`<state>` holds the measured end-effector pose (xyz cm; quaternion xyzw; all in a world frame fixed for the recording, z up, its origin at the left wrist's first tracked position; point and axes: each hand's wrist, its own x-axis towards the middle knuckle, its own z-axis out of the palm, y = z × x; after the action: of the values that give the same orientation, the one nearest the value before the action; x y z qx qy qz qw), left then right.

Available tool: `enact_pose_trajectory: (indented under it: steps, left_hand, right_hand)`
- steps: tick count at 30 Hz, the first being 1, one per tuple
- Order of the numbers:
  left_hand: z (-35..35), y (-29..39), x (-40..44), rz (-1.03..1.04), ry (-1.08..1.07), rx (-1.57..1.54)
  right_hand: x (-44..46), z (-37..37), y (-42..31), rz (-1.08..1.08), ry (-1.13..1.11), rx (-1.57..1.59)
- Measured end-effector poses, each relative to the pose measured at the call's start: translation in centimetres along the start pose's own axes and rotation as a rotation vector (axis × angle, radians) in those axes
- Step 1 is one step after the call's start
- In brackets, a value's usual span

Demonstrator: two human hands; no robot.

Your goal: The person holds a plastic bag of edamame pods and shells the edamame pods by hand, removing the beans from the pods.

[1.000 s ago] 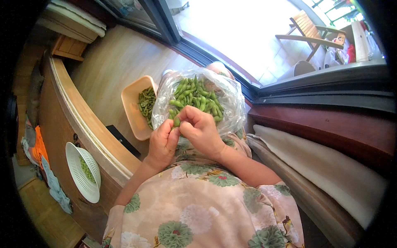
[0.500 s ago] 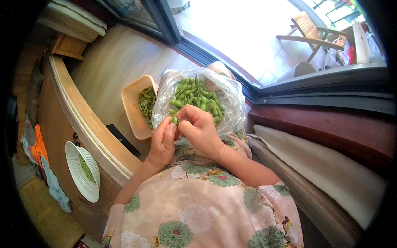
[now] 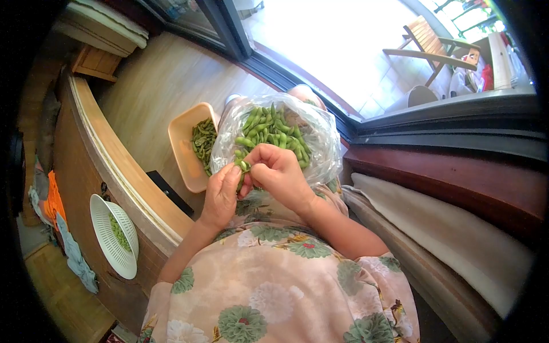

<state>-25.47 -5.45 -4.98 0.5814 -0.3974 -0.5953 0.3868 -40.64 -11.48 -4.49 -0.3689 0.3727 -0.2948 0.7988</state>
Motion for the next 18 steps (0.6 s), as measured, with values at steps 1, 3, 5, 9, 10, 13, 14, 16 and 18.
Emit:
enact_pose_trajectory:
  steps: [1, 3, 5, 9, 10, 13, 14, 16, 18]
  left_hand:
    - [-0.1, -0.1, 0.0, 0.013, -0.006, 0.014]
    - [-0.3, 0.0, 0.0, 0.006, -0.026, 0.034]
    - [-0.5, 0.1, 0.1, 0.000, -0.047, 0.033]
    - [-0.9, 0.2, 0.2, -0.029, -0.100, -0.022]
    - [-1.0, 0.2, 0.2, -0.041, -0.117, -0.038]
    - [-1.0, 0.5, 0.3, -0.088, -0.123, -0.091]
    - [-1.0, 0.4, 0.3, -0.087, -0.126, -0.110]
    - [-0.9, 0.3, 0.3, -0.084, -0.132, -0.150]
    - [-0.8, 0.3, 0.2, -0.081, -0.128, -0.185]
  right_hand:
    - [0.0, -0.1, 0.1, -0.001, -0.001, -0.010]
    - [0.1, -0.2, 0.3, -0.004, -0.004, -0.030]
    - [0.2, -0.3, 0.1, 0.007, -0.009, -0.040]
    - [0.1, -0.2, -0.3, 0.014, -0.021, -0.050]
    - [0.0, -0.1, -0.4, 0.021, -0.030, -0.037]
    - [0.0, -0.2, -0.9, 0.045, -0.046, 0.012]
    - [0.0, -0.2, -1.0, 0.056, -0.044, 0.034]
    - [-0.1, -0.3, -1.0, 0.056, -0.040, 0.040]
    - [-0.2, -0.2, -1.1, 0.032, -0.036, 0.009]
